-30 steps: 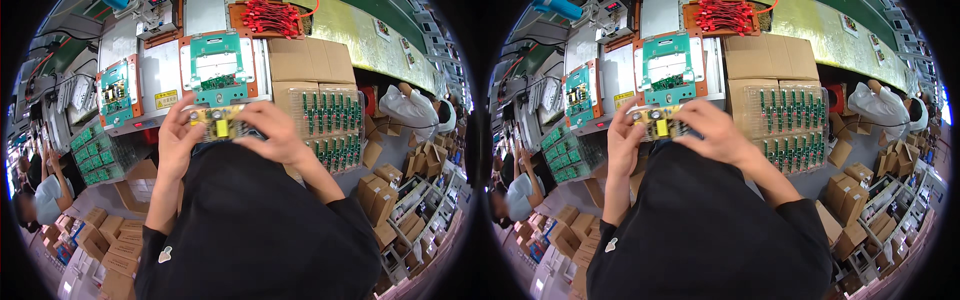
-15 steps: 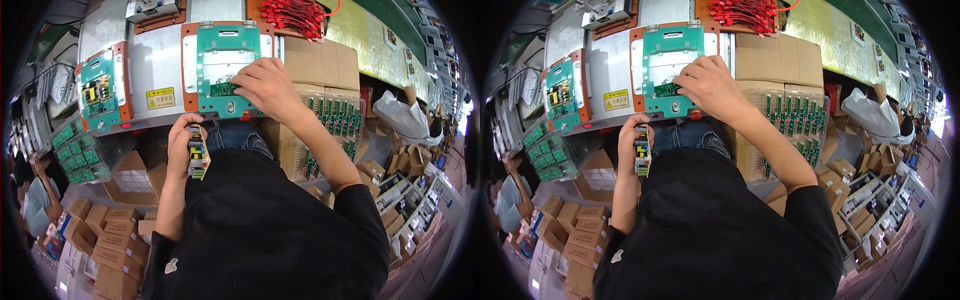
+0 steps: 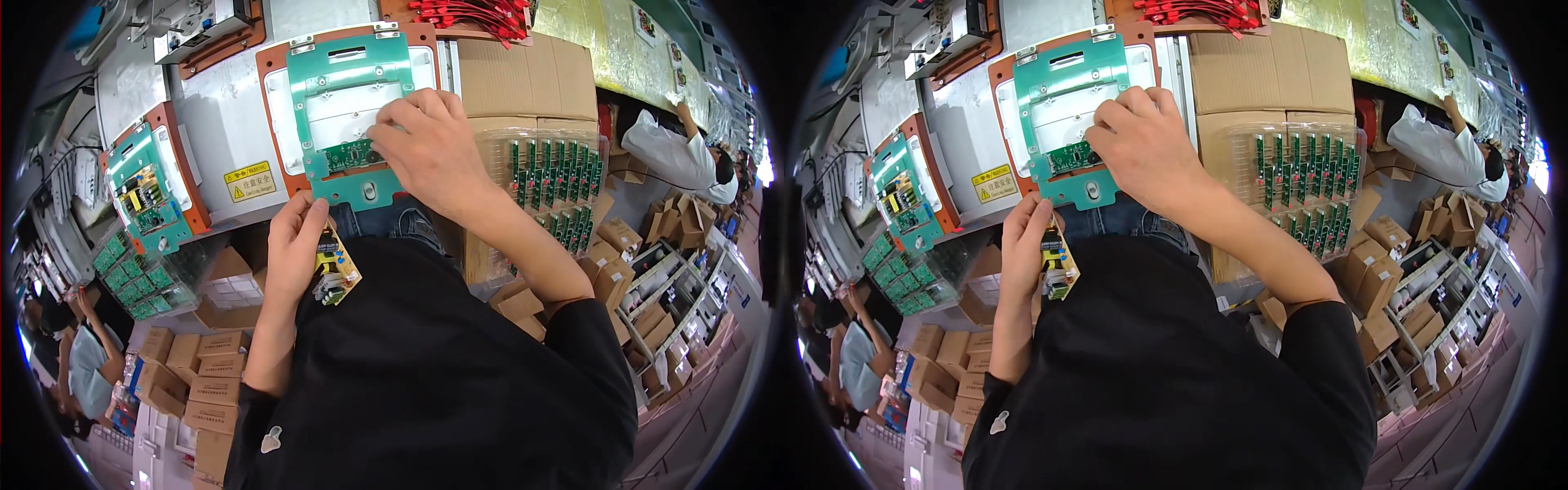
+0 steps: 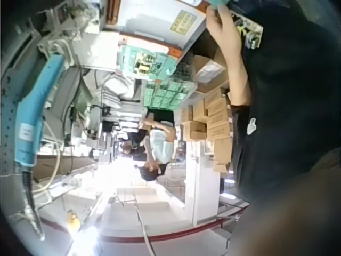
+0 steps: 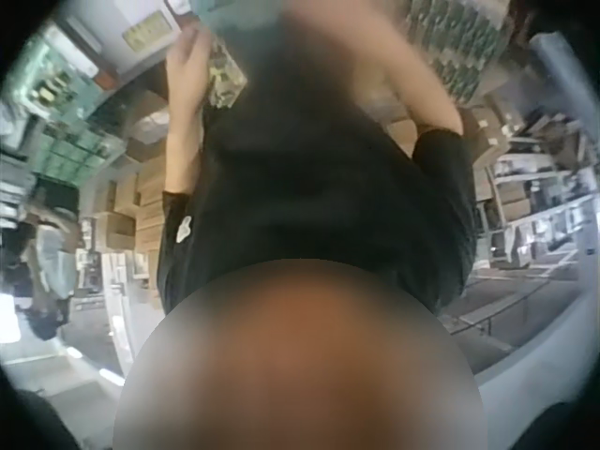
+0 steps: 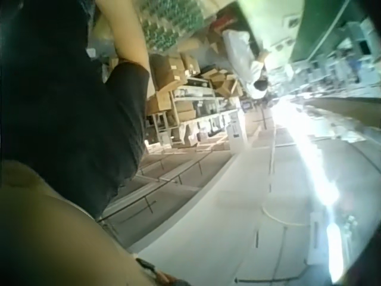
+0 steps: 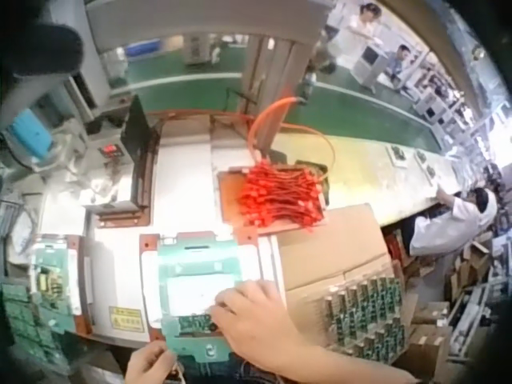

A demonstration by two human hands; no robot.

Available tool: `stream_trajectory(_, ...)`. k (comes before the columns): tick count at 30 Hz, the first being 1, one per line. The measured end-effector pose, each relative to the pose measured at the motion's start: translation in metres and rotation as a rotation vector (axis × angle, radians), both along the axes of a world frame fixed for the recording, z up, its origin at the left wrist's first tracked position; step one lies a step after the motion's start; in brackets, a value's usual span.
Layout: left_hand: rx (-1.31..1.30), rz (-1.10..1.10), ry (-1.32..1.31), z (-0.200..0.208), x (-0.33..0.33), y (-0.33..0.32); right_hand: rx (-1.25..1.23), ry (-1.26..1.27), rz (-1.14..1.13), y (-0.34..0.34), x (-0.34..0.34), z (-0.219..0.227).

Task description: The worker is assembling and testing electronic circuit boards by placing them into testing jigs and connecting components.

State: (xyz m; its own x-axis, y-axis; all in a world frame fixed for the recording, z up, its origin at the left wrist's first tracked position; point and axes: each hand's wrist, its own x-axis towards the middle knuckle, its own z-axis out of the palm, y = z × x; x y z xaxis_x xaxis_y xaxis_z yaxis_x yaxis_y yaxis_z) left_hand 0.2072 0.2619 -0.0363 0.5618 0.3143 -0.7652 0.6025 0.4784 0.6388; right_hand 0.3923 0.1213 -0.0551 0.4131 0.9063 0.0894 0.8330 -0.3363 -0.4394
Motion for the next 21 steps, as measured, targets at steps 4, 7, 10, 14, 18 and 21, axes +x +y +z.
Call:
stream_trajectory(4,0.223,-0.178,0.008,-0.009,-0.009,0.001,0.183,0.100,-0.081,-0.003,-0.004,0.009)
stream_trajectory(7,0.354,-0.259,0.079,0.004,-0.001,0.003,0.246,0.191,-0.070,-0.025,-0.017,0.030)
stream_trajectory(10,0.613,-0.485,0.284,0.016,0.011,0.002,0.229,0.250,-0.012,-0.034,-0.029,0.023)
stream_trajectory(14,0.814,-0.567,0.330,0.009,0.017,0.004,0.200,0.334,-0.027,-0.032,-0.034,-0.008)
stream_trajectory(18,0.893,-0.580,0.286,-0.003,0.023,0.005,0.191,0.294,0.043,-0.027,-0.020,-0.017)
stream_trajectory(21,0.833,-0.516,0.236,-0.017,0.028,0.008,0.119,0.159,0.170,-0.017,-0.005,-0.020)
